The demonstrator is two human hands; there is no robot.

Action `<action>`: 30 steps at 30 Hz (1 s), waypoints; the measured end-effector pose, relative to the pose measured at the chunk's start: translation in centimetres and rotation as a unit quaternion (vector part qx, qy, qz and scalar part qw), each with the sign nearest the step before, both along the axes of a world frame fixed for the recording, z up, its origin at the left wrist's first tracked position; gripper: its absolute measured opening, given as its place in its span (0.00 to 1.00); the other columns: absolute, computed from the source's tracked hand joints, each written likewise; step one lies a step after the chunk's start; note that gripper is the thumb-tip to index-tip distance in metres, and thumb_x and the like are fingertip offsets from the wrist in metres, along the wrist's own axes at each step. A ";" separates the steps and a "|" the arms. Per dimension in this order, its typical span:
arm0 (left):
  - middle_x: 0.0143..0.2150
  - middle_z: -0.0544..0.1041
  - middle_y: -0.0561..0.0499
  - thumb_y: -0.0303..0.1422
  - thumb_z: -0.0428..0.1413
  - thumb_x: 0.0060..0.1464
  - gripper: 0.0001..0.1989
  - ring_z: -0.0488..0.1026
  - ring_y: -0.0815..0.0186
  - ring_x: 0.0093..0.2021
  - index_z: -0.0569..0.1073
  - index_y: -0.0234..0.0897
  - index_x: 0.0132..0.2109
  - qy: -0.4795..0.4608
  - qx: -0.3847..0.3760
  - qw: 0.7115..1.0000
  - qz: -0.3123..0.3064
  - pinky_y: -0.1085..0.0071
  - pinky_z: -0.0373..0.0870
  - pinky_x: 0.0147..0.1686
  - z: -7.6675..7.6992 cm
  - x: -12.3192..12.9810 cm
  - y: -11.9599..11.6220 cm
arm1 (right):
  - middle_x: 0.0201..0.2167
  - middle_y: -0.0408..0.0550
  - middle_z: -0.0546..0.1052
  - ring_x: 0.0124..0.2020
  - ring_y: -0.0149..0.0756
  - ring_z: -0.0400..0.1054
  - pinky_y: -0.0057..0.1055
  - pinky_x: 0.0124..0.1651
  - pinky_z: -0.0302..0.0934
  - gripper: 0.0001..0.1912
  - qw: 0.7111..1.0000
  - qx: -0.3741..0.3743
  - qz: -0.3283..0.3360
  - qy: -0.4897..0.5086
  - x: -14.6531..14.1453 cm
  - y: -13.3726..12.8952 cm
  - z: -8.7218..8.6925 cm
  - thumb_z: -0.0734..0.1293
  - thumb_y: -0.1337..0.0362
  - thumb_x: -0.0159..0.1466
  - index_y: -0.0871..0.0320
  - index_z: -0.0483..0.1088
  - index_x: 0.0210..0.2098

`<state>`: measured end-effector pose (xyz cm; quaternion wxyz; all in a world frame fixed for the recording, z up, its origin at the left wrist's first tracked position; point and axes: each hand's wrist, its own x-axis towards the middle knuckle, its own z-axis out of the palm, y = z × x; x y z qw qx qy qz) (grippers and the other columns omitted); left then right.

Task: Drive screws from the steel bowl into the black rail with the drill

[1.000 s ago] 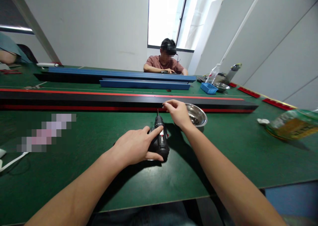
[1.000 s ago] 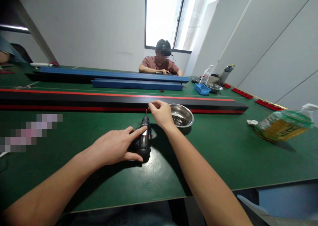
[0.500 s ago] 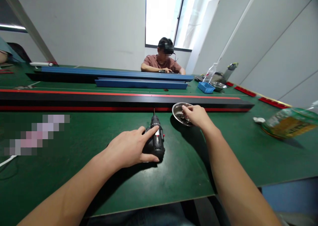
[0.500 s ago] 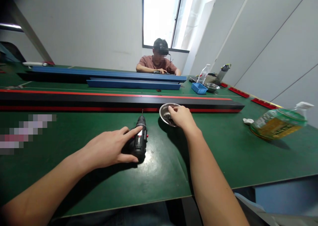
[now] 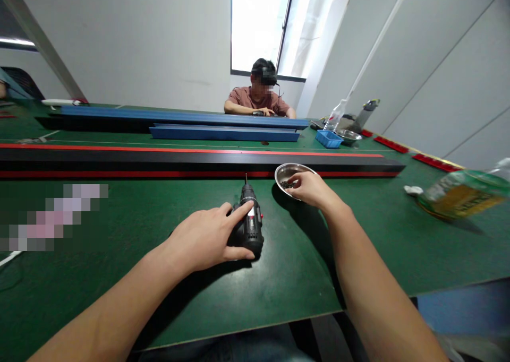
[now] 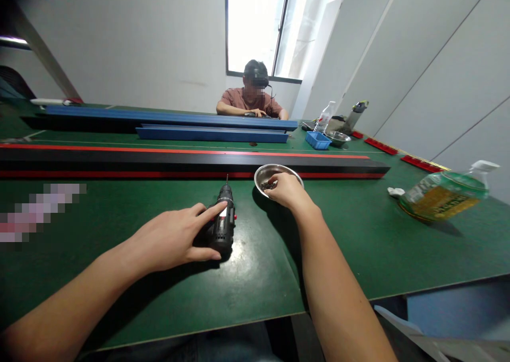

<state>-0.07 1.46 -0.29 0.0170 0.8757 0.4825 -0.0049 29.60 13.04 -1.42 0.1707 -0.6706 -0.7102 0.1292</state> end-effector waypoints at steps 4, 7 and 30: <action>0.52 0.75 0.44 0.66 0.49 0.54 0.49 0.80 0.48 0.44 0.43 0.56 0.76 -0.002 -0.001 1.000 0.000 0.61 0.71 0.36 0.0 0.0 0.1 | 0.30 0.46 0.81 0.27 0.33 0.71 0.26 0.27 0.59 0.19 0.997 -0.041 -0.012 0.063 0.5 0.4 -0.5 0.76 0.66 0.55 0.57 0.81 0.47; 0.52 0.75 0.45 0.66 0.49 0.54 0.49 0.80 0.48 0.44 0.43 0.56 0.76 -0.002 0.003 1.000 -0.004 0.61 0.72 0.36 -0.1 -0.1 0.1 | 0.29 0.46 0.81 0.26 0.32 0.72 0.25 0.26 0.59 0.18 0.995 -0.052 -0.014 0.084 0.5 0.3 -0.4 0.74 0.71 0.56 0.58 0.81 0.46; 0.52 0.76 0.43 0.65 0.48 0.56 0.48 0.79 0.49 0.43 0.43 0.55 0.76 0.001 0.005 1.000 -0.006 0.62 0.71 0.37 0.1 0.0 0.0 | 0.35 0.54 0.83 0.31 0.35 0.77 0.26 0.34 0.67 0.15 0.979 0.044 -0.065 0.189 0.7 0.8 -0.2 0.74 0.66 0.59 0.64 0.80 0.45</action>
